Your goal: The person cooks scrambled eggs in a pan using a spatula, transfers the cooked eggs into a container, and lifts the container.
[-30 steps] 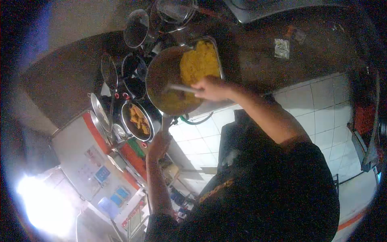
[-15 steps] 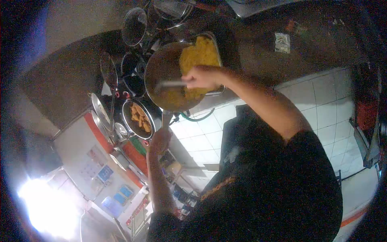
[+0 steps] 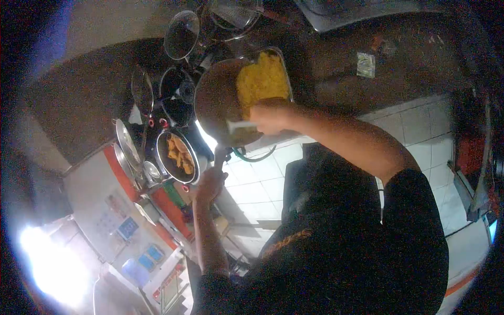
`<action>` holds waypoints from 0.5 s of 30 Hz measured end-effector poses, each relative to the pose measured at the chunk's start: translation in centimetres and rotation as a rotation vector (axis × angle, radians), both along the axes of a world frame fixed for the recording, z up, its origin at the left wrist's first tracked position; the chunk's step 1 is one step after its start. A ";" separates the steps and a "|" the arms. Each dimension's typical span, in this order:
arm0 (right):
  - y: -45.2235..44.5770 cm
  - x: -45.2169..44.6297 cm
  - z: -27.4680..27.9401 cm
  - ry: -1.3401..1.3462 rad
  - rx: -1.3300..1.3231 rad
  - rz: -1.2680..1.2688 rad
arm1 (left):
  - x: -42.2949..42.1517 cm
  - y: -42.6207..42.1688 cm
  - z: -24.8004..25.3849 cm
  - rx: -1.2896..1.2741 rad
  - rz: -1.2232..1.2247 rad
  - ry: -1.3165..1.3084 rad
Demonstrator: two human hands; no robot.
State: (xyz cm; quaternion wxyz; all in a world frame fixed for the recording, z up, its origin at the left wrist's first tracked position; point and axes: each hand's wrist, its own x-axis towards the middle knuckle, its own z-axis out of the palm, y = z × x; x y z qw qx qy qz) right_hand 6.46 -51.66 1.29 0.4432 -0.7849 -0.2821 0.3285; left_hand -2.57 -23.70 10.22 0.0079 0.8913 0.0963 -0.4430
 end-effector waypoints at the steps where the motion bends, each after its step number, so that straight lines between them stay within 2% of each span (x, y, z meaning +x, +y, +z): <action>1: 0.7 -0.1 -0.7 -0.002 -0.005 0.009 | -0.4 1.0 -0.7 -0.005 0.009 -0.002; 3: 2.6 -0.7 -2.2 -0.263 0.152 0.100 | -1.5 3.6 -1.9 -0.174 0.129 -0.070; 4: 2.0 -1.0 -0.8 -0.266 0.152 0.102 | -2.0 4.4 -2.3 -0.230 0.168 -0.093; 6: -0.2 -1.8 1.5 -0.010 -0.076 -0.053 | -1.9 4.3 -2.2 -0.352 0.116 -0.138; 7: 1.0 -2.5 -1.8 -0.084 0.065 -0.236 | -1.1 1.9 -0.7 -0.397 0.097 -0.156; 8: 2.2 -3.2 -5.3 -0.176 0.206 -0.403 | -0.9 -0.6 1.0 -0.346 0.389 -0.095; 9: 0.1 -1.6 -2.3 -0.142 0.009 -0.185 | -0.5 -2.7 2.2 -0.290 0.680 -0.026; 10: -1.8 -0.4 0.9 -0.100 -0.187 0.034 | -0.6 -2.2 1.7 -0.293 0.688 -0.023; 12: -2.7 0.0 4.0 -0.014 -0.119 0.027 | -0.9 -1.5 0.8 -0.238 0.703 0.008; 14: -2.2 0.7 4.8 -0.095 0.033 0.224 | -0.7 -2.2 1.5 -0.277 0.656 0.008; 15: -0.5 1.0 1.9 -0.099 0.027 0.219 | -0.7 -2.1 1.2 -0.194 0.530 0.018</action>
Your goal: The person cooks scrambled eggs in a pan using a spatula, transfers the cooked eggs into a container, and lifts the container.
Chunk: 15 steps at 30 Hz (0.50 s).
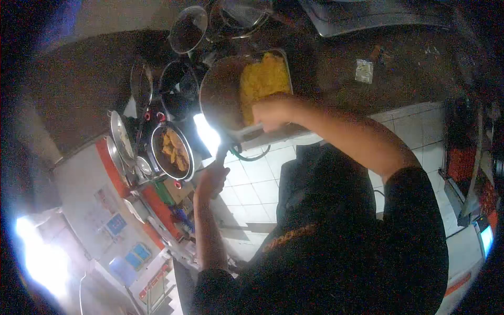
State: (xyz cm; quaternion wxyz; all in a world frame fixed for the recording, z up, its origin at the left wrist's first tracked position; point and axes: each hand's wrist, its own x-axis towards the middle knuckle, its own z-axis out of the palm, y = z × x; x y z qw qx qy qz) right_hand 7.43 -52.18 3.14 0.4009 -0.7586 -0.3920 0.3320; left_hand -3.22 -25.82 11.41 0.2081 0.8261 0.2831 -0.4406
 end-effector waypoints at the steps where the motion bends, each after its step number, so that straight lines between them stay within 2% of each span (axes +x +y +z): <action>1: 2.9 0.4 -5.5 -0.161 -0.114 0.111 | 0.1 0.1 -0.2 0.078 -0.128 0.016; 2: 4.2 1.1 -8.7 -0.321 -0.229 0.224 | -0.1 0.3 -0.1 0.073 -0.133 0.010; 4: 1.9 3.5 -7.5 -0.263 -0.145 0.208 | -0.2 1.0 0.0 -0.303 0.334 0.018; 5: 0.8 4.2 -5.8 -0.188 -0.047 0.208 | -0.5 1.7 -0.5 -0.303 0.343 0.017; 6: -0.7 4.5 -1.1 -0.178 -0.109 0.237 | -0.9 2.4 -1.3 -0.283 0.209 -0.054; 8: -0.2 2.7 -0.1 -0.077 -0.049 0.235 | -2.3 3.4 -2.3 -0.260 0.084 -0.115; 9: -0.2 2.2 0.3 0.008 0.001 0.213 | -2.4 3.8 -2.7 -0.242 0.163 -0.076; 10: 0.0 1.4 -0.4 -0.077 -0.131 0.180 | -2.2 3.8 -2.7 -0.229 0.239 -0.043; 11: -0.2 0.7 -1.2 -0.093 -0.140 0.180 | -1.9 3.8 -2.7 -0.238 0.238 -0.059; 12: -1.0 -0.3 -2.0 -0.206 -0.018 -0.020 | -1.9 3.7 -2.5 -0.267 0.238 -0.044; 15: -3.2 -0.6 -0.2 -0.031 0.034 -0.128 | -0.9 1.3 -0.8 -0.233 0.216 -0.014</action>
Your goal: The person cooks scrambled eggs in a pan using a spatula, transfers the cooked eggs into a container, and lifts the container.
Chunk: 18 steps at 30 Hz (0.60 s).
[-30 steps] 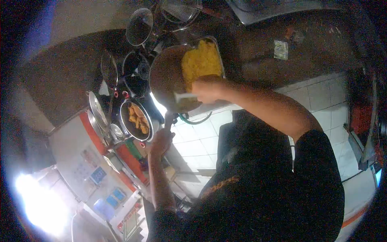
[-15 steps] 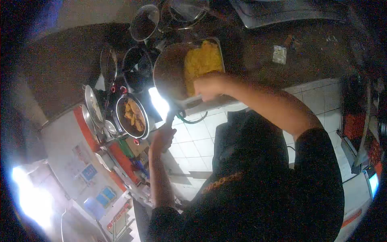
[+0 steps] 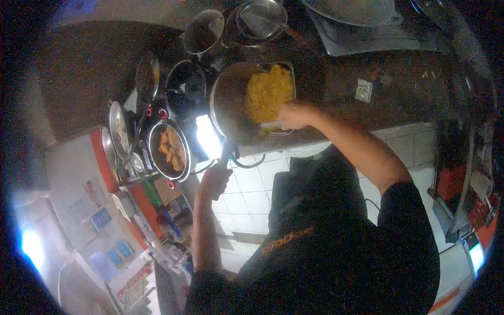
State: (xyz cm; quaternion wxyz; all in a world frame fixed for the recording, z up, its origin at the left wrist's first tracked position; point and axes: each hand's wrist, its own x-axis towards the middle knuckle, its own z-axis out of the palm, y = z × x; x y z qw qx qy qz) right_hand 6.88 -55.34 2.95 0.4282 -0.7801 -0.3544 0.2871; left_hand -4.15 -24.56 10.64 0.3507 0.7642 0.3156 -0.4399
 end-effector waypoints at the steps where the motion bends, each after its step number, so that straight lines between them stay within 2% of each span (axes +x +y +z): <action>1: 0.0 -0.6 1.4 0.017 -0.110 0.065 | -0.1 -0.2 0.3 -0.002 0.020 -0.026; 2: 0.0 -1.3 2.5 0.028 -0.224 0.127 | -0.2 -0.6 0.6 -0.006 0.036 -0.057; 3: 0.7 -2.5 0.9 0.033 -0.127 0.089 | 0.1 -1.1 1.2 -0.030 0.121 -0.053; 4: 1.2 -3.3 0.4 -0.126 -0.161 0.097 | 0.1 -1.5 1.6 -0.046 0.133 -0.071; 6: 1.5 -4.0 -1.3 0.044 -0.198 0.010 | 0.4 -2.0 2.5 0.086 -0.034 -0.064; 7: 1.3 -4.0 -1.0 0.090 -0.213 -0.020 | 0.2 -2.2 2.7 0.086 -0.084 -0.143; 10: -0.1 -4.0 -1.3 0.050 -0.336 -0.115 | 0.1 -1.4 2.8 0.060 -0.033 -0.139; 12: -1.2 -4.4 -2.7 0.125 -0.152 -0.240 | -0.2 -1.8 3.9 0.009 0.044 -0.162; 14: -2.5 -4.3 -2.2 0.099 -0.129 -0.254 | -0.2 -2.2 4.5 0.003 -0.091 -0.256; 15: -2.9 -4.0 -1.2 0.086 -0.095 -0.280 | -0.2 -2.1 4.5 -0.002 -0.082 -0.272; 17: -2.9 -3.5 0.7 0.123 -0.098 -0.353 | -0.5 -1.5 3.3 0.127 -0.439 -0.373; 18: -2.7 -3.3 1.4 0.177 -0.096 -0.432 | -1.0 -0.7 2.0 0.126 -0.431 -0.384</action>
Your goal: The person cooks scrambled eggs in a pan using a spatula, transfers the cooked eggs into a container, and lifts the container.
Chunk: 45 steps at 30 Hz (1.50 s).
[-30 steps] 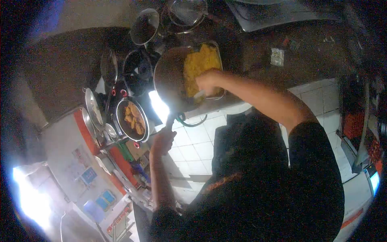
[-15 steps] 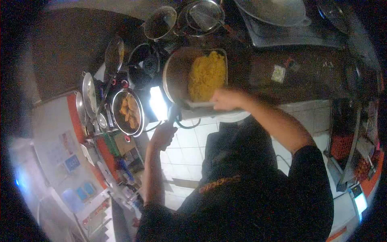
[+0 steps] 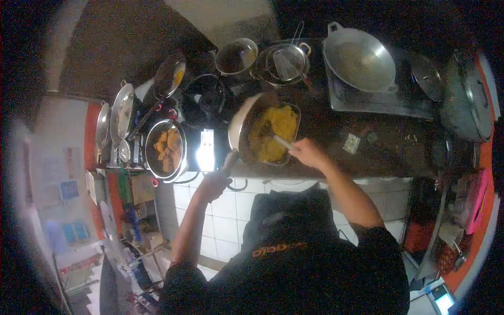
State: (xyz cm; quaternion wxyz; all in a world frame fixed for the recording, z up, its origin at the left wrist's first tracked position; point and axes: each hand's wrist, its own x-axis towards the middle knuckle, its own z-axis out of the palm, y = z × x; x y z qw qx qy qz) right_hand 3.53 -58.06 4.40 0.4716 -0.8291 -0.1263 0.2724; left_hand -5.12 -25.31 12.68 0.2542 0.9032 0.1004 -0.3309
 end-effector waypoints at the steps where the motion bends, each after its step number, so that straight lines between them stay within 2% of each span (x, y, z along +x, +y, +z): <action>1: 0.8 0.4 0.6 -0.011 -0.003 0.004 | -0.3 0.3 -0.5 -0.102 -0.116 -0.128; 3: 3.0 1.3 1.2 -0.106 -0.014 -0.105 | -0.3 0.2 -0.5 -0.203 -0.240 -0.263; 4: 3.5 1.5 -0.4 -0.115 -0.014 -0.109 | 0.4 -2.4 2.4 -0.062 -0.184 -0.195; 6: 5.7 2.2 -6.7 -0.242 -0.349 -0.051 | 0.8 -3.3 3.6 0.081 -0.128 -0.142; 7: 6.0 2.0 -9.1 -0.224 -0.333 -0.161 | 0.6 -2.3 2.3 0.058 -0.079 -0.111; 8: 5.1 2.0 -8.2 -0.237 -0.333 -0.161 | 0.7 -1.6 1.6 0.033 -0.027 -0.082; 10: 3.3 1.9 -5.3 -0.196 -0.079 -0.071 | 0.9 -1.2 1.5 -0.016 0.026 -0.077; 11: 3.2 1.6 -4.1 -0.204 -0.080 -0.064 | 1.1 -1.0 1.3 -0.064 0.071 -0.063; 12: 3.1 1.2 -3.4 -0.184 -0.001 -0.173 | 1.1 -0.5 0.9 -0.067 0.080 -0.068; 14: 2.9 0.5 -3.4 -0.155 0.072 -0.274 | 0.8 0.1 0.2 -0.021 -0.103 -0.172; 15: 2.7 0.5 -4.7 -0.178 -0.043 -0.201 | 1.0 -0.6 1.0 -0.026 -0.098 -0.171; 16: 2.4 0.7 -5.0 -0.205 -0.157 -0.132 | 1.7 -1.8 2.5 0.054 -0.232 -0.181; 17: 1.9 1.0 -5.2 -0.215 -0.158 -0.133 | 2.3 -2.5 3.4 0.137 -0.367 -0.196; 18: 1.5 1.4 -4.8 -0.090 -0.059 -0.207 | 2.6 -2.6 3.4 0.139 -0.366 -0.205; 19: 1.4 1.5 -3.3 0.040 0.041 -0.276 | 2.6 -2.5 3.4 0.034 -0.243 -0.200; 20: 0.7 1.6 -1.6 0.044 0.040 -0.271 | 2.4 -2.5 3.3 -0.072 -0.119 -0.189; 21: 0.0 1.6 2.7 0.172 -0.007 -0.288 | 2.3 -2.0 2.4 -0.072 -0.114 -0.178; 22: -0.4 1.4 4.9 0.298 -0.055 -0.305 | 2.8 -1.3 0.9 0.055 -0.150 -0.114; 23: -0.9 1.2 4.3 0.253 0.003 -0.279 | 3.3 -1.0 0.2 0.181 -0.188 -0.056; 26: -0.1 -0.7 6.4 0.220 0.000 -0.237 | 3.9 -2.5 2.6 0.172 -0.145 -0.031; 27: 0.4 -1.4 5.8 0.002 0.051 -0.159 | 3.8 -1.9 1.9 0.172 -0.145 -0.030; 28: 1.5 -1.8 4.4 0.003 0.050 -0.159 | 3.7 -0.8 0.5 0.105 -0.258 -0.155; 30: 4.0 -2.4 -0.4 -0.299 0.046 -0.096 | 3.7 -0.4 -0.3 0.035 -0.374 -0.277; 32: 6.3 -1.9 -10.2 -0.027 0.106 -0.345 | 4.2 -0.7 -0.2 0.304 -0.664 -0.223; 33: 7.3 -1.6 -10.4 0.094 0.146 -0.486 | 4.1 -0.5 -0.7 0.306 -0.667 -0.227; 35: 6.2 -2.1 -10.5 -0.143 0.341 -0.447 | 3.8 0.0 -1.4 0.207 -0.404 -0.202; 37: 4.4 -2.1 -6.4 -0.379 0.527 -0.390 | 3.9 -1.4 2.2 0.171 -0.405 -0.219; 39: 2.0 -2.1 -4.2 -0.143 -0.210 -0.075 | 3.5 -1.9 3.1 0.127 -0.403 -0.228; 40: 1.4 -2.3 -3.8 -0.147 -0.213 -0.071 | 3.5 -1.5 3.0 0.142 -0.462 -0.273; 42: 0.7 -2.6 -2.6 -0.135 0.011 -0.271 | 3.5 -1.7 3.9 0.161 -0.513 -0.326; 43: 0.3 -2.2 -0.4 -0.139 0.012 -0.267 | 3.4 -2.5 5.5 0.113 -0.362 -0.302; 44: -0.4 -1.7 2.7 0.057 -0.052 -0.233 | 3.3 -2.9 6.3 0.063 -0.214 -0.273; 45: -0.8 -1.3 4.4 0.254 -0.116 -0.198 | 3.3 -2.4 5.9 0.063 -0.212 -0.273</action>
